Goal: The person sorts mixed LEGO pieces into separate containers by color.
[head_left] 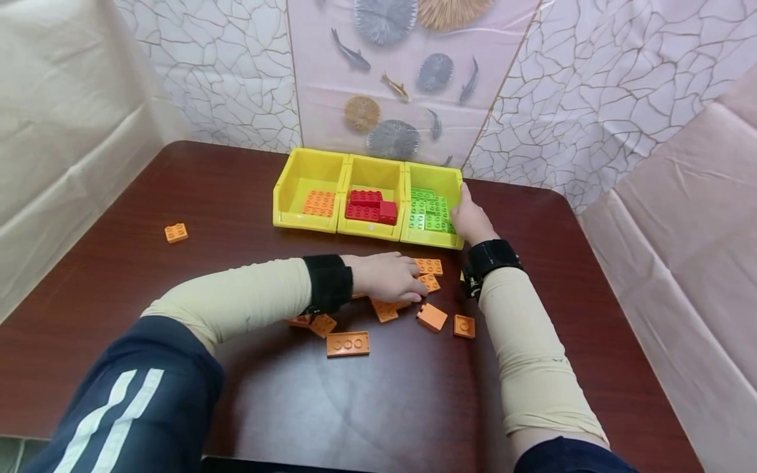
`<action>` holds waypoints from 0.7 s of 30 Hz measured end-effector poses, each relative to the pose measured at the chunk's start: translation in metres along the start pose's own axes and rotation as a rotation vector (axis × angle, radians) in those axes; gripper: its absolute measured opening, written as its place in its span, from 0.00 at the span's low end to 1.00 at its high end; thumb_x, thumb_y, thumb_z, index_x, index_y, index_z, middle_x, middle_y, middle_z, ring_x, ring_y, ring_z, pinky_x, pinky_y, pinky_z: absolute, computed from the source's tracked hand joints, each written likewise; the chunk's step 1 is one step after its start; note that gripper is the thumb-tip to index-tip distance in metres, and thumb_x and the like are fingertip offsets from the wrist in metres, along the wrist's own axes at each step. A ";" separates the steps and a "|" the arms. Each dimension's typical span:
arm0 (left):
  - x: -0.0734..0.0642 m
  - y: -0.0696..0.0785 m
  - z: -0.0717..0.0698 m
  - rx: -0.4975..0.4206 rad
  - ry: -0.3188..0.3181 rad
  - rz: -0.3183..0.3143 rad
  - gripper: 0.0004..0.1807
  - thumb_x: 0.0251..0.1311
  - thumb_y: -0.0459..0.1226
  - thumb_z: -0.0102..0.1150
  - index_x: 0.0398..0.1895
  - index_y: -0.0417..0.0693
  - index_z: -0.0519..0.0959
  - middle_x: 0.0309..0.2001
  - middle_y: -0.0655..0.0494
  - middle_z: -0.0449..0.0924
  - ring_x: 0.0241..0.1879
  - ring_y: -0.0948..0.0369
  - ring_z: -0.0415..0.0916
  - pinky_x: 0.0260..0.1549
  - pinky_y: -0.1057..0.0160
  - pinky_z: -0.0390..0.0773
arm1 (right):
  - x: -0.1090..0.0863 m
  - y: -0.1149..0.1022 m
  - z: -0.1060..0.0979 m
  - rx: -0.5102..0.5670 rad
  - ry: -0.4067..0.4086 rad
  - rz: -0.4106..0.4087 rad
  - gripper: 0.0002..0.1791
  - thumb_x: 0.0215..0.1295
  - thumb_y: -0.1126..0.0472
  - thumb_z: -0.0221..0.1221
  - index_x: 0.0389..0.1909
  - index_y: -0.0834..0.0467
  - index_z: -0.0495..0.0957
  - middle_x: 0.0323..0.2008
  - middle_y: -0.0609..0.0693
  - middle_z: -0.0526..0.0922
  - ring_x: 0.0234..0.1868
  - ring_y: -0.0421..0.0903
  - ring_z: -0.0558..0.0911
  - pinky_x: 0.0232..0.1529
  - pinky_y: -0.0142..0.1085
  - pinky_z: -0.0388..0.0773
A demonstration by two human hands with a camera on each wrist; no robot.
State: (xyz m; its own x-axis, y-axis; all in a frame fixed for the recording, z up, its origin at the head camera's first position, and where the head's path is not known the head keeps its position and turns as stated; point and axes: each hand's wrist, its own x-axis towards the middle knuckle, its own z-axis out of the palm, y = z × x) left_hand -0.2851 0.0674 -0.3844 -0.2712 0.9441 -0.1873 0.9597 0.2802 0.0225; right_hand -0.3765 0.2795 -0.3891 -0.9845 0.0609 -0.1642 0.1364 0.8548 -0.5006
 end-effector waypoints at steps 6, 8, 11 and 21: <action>-0.015 -0.013 0.009 -0.052 0.047 -0.099 0.11 0.67 0.43 0.48 0.49 0.56 0.76 0.40 0.57 0.76 0.42 0.59 0.73 0.42 0.60 0.70 | -0.001 0.003 -0.004 -0.007 0.009 -0.004 0.35 0.73 0.59 0.34 0.72 0.49 0.24 0.30 0.62 0.74 0.26 0.55 0.73 0.29 0.41 0.66; -0.012 -0.013 0.011 -0.042 0.065 -0.139 0.08 0.65 0.43 0.51 0.45 0.54 0.76 0.37 0.57 0.76 0.36 0.59 0.74 0.36 0.61 0.72 | -0.003 0.004 -0.005 -0.008 0.013 0.000 0.35 0.73 0.59 0.34 0.72 0.49 0.24 0.31 0.63 0.74 0.26 0.55 0.73 0.30 0.42 0.66; -0.008 -0.009 0.010 -0.010 0.058 -0.199 0.06 0.65 0.40 0.51 0.42 0.54 0.75 0.35 0.57 0.76 0.32 0.60 0.73 0.30 0.62 0.72 | -0.003 0.003 -0.004 -0.001 0.005 0.008 0.35 0.73 0.59 0.33 0.72 0.49 0.24 0.31 0.64 0.74 0.27 0.55 0.72 0.30 0.42 0.66; -0.047 -0.025 -0.007 -0.144 0.182 -0.256 0.07 0.65 0.34 0.46 0.39 0.51 0.75 0.34 0.56 0.78 0.32 0.60 0.74 0.34 0.63 0.72 | 0.000 0.001 0.003 -0.011 0.012 -0.002 0.35 0.73 0.59 0.34 0.72 0.50 0.25 0.29 0.62 0.74 0.24 0.55 0.72 0.28 0.41 0.66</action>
State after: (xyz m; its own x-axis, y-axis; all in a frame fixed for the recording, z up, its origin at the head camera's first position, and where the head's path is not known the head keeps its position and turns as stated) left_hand -0.2965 0.0169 -0.3691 -0.5233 0.8517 -0.0272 0.8419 0.5216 0.1382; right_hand -0.3763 0.2790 -0.3919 -0.9861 0.0648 -0.1530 0.1328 0.8608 -0.4913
